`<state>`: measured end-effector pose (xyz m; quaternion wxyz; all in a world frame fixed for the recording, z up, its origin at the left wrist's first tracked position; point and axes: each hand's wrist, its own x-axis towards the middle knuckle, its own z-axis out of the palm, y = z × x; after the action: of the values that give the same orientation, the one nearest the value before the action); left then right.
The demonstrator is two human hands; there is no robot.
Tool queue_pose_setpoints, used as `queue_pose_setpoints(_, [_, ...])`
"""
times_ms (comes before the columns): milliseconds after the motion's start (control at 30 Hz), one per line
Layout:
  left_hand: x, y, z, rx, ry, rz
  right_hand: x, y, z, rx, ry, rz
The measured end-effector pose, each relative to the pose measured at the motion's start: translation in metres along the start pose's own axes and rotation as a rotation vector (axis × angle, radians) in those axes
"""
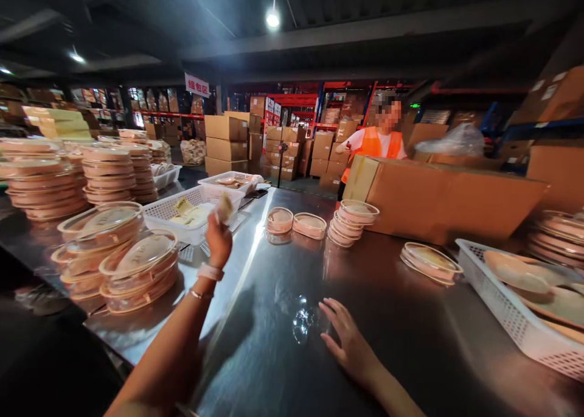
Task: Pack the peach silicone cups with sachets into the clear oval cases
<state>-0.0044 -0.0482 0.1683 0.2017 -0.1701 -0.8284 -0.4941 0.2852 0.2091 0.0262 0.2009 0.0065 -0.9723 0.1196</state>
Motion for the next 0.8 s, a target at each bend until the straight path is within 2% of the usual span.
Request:
queue_pose_setpoints(33, [0.018, -0.004, -0.017, 0.031, 0.062, -0.018, 0.001, -0.002, -0.003, 0.012, -0.046, 0.008])
queue_pose_setpoints(67, [0.033, -0.009, -0.032, 0.056, 0.073, -0.011, 0.002, -0.006, -0.006, 0.024, -0.083, 0.015])
queue_pose_setpoints(133, [0.051, -0.015, -0.054, 0.105, 0.013, -0.006, 0.005, -0.017, -0.012, 0.046, -0.137, 0.019])
queue_pose_setpoints(167, [0.054, -0.016, -0.058, 0.122, -0.040, 0.016, 0.007, -0.022, -0.015, 0.057, -0.153, 0.015])
queue_pose_setpoints(233, [0.044, -0.016, -0.051, 0.141, -0.159, 0.094, 0.009, -0.029, -0.019, 0.082, -0.177, 0.000])
queue_pose_setpoints(333, [-0.007, -0.011, -0.017, 0.103, -0.443, 0.314, 0.009, -0.032, -0.021, 0.116, -0.210, -0.034])
queue_pose_setpoints(433, [-0.084, -0.008, 0.020, 0.043, -0.778, 0.516, 0.008, -0.031, -0.021, 0.107, -0.240, -0.072])
queue_pose_setpoints(500, [-0.129, -0.007, 0.032, 0.079, -0.937, 0.595, 0.009, -0.031, -0.020, 0.077, -0.239, -0.093])
queue_pose_setpoints(600, [-0.168, -0.006, 0.026, 0.172, -1.012, 0.633, 0.010, -0.032, -0.018, 0.004, -0.218, -0.102])
queue_pose_setpoints(700, [-0.179, -0.006, 0.004, 0.290, -1.005, 0.627, 0.012, -0.036, -0.017, -0.109, -0.161, -0.137])
queue_pose_setpoints(800, [-0.192, -0.015, -0.017, 0.322, -0.956, 0.655, 0.014, -0.040, -0.016, -0.201, -0.061, -0.257])
